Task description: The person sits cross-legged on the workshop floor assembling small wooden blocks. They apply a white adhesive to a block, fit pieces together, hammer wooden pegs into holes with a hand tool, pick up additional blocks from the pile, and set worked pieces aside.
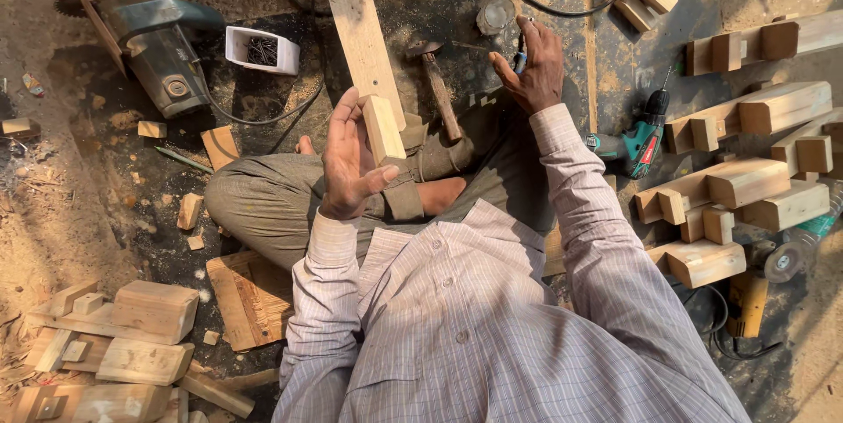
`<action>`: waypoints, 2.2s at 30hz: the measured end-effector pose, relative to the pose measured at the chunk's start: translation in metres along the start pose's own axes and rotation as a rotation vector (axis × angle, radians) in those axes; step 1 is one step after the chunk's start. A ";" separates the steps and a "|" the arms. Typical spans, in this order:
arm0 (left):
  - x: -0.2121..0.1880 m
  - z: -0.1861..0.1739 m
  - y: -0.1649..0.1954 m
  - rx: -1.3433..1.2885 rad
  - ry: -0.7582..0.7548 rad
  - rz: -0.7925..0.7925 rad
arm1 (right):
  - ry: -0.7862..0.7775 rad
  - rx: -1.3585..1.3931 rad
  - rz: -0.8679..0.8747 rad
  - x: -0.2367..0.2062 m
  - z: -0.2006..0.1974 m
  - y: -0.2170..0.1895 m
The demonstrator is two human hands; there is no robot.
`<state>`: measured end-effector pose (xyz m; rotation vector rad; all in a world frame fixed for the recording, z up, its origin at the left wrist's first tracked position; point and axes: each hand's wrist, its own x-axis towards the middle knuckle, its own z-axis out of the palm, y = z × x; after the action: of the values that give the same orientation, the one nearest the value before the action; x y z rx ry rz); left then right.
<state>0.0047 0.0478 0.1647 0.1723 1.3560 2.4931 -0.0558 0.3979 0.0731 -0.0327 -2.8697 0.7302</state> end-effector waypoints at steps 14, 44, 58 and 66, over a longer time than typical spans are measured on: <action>-0.020 -0.011 -0.015 -0.064 0.114 -0.113 | -0.264 -0.347 -0.034 0.075 0.030 0.020; -0.026 -0.004 -0.008 -0.047 0.035 -0.065 | -0.155 0.206 0.168 0.054 0.028 0.038; -0.023 0.015 0.018 0.039 -0.080 0.047 | -0.316 1.331 0.085 -0.041 -0.059 -0.083; -0.034 0.023 0.033 0.288 -0.053 0.144 | -0.547 1.333 -0.272 -0.060 -0.067 -0.153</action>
<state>0.0362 0.0386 0.2061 0.4086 1.7303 2.3724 0.0191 0.2913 0.1930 0.7851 -2.0400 2.6252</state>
